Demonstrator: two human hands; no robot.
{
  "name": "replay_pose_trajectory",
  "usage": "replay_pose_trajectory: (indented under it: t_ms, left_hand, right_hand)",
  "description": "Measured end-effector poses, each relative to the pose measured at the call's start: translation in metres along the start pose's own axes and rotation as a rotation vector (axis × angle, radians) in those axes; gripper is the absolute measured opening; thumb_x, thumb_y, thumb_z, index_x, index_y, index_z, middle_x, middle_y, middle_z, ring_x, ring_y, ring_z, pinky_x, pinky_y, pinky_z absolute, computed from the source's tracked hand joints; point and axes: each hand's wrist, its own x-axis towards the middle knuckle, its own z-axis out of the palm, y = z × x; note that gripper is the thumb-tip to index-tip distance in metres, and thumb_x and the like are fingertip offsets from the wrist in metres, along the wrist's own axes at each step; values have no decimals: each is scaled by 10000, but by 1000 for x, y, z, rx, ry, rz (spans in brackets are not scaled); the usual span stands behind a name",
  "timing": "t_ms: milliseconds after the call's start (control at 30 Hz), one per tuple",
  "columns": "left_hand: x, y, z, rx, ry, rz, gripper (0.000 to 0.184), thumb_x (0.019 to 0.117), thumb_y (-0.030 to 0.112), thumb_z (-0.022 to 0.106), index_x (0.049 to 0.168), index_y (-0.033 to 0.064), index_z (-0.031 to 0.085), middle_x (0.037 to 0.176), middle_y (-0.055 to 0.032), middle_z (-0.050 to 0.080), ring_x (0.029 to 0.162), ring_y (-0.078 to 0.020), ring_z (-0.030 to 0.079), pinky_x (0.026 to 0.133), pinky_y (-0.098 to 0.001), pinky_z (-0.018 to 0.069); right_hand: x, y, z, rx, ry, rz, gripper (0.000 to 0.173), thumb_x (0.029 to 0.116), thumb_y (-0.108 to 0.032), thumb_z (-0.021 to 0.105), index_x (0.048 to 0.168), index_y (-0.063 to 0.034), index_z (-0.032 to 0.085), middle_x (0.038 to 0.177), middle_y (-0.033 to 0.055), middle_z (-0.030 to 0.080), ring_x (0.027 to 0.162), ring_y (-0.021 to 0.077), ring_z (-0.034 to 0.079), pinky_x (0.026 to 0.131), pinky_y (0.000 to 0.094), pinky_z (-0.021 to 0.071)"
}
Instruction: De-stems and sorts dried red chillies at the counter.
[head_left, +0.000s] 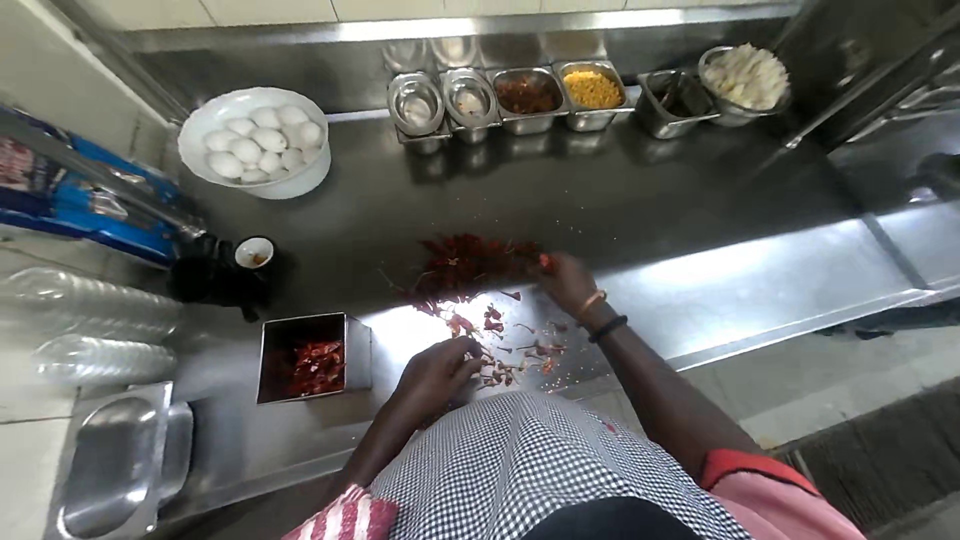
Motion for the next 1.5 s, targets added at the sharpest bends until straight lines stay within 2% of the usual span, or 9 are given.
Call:
replay_pose_trajectory:
  t_ms: [200,333,433,600,700,967,1067,1233,1500]
  left_hand:
    - [9,6,2,-41,51,6,193,1038,338,596,1150,217,697,902,22,682,764,-124,650,746,-401,576]
    - [28,18,-12,-37,112,26,209,1047,259,582,1167,140,704,915,-54,691,774,-202,665,754,-469,574]
    - [63,32,-26,-27,98,61,267,1053,227,566,1258,104,686,1027,-121,710,885,-268,686,837,-537,557]
    - [153,40,-23,216,75,-21,358,1080,287,484,1372,155,643,1274,-131,694,1165,-336,674,983,-596,522]
    - [191,35,-6,354,36,-56,411,1092,324,452,1467,189,554,1420,-150,600,1317,-365,569,1077,-602,446]
    - [153,56,4,405,-99,-169,351,1050,354,551,1216,75,685,1177,-189,694,1107,-395,669,923,-635,524]
    - [107,63,13,257,61,-30,412,1074,412,493,1225,71,668,1130,-163,690,1038,-343,685,882,-574,555]
    - [67,58,18,145,-193,3,347,1081,383,488,1023,103,685,939,-71,673,899,-233,677,824,-503,558]
    - [36,38,32,-919,-120,-193,212,1052,185,492,971,52,637,768,-30,643,662,-106,625,625,-272,560]
  right_hand:
    - [-8,1,19,-397,-148,16,343,1024,-328,585,1241,-75,665,1223,182,673,1075,381,680,872,602,548]
    - [-71,5,4,463,-145,159,253,1059,-317,552,1084,-85,649,779,54,581,599,140,520,534,310,455]
    - [-82,30,8,1094,-255,352,188,1072,-255,484,1104,-117,608,786,-5,616,470,27,427,402,180,383]
    - [-95,47,3,1233,-307,265,311,1030,-161,499,1326,-122,585,823,15,615,472,32,433,403,176,391]
    - [-99,46,-4,1204,-282,193,281,1036,-158,539,1306,-109,600,793,11,588,493,32,428,420,171,383]
    - [-110,36,-21,797,-161,202,268,1069,-305,546,1213,-122,679,739,13,622,513,67,451,453,206,356]
    - [-98,46,-10,471,-187,11,245,1044,-295,595,1134,-98,708,839,47,688,698,144,638,656,358,551]
    - [-83,20,-12,-169,-494,-274,239,983,-295,654,1177,-176,730,1091,73,714,1004,253,692,849,500,564]
    - [-84,12,1,5,-365,-505,158,950,-198,697,1084,-130,744,1014,61,712,880,216,701,753,457,587]
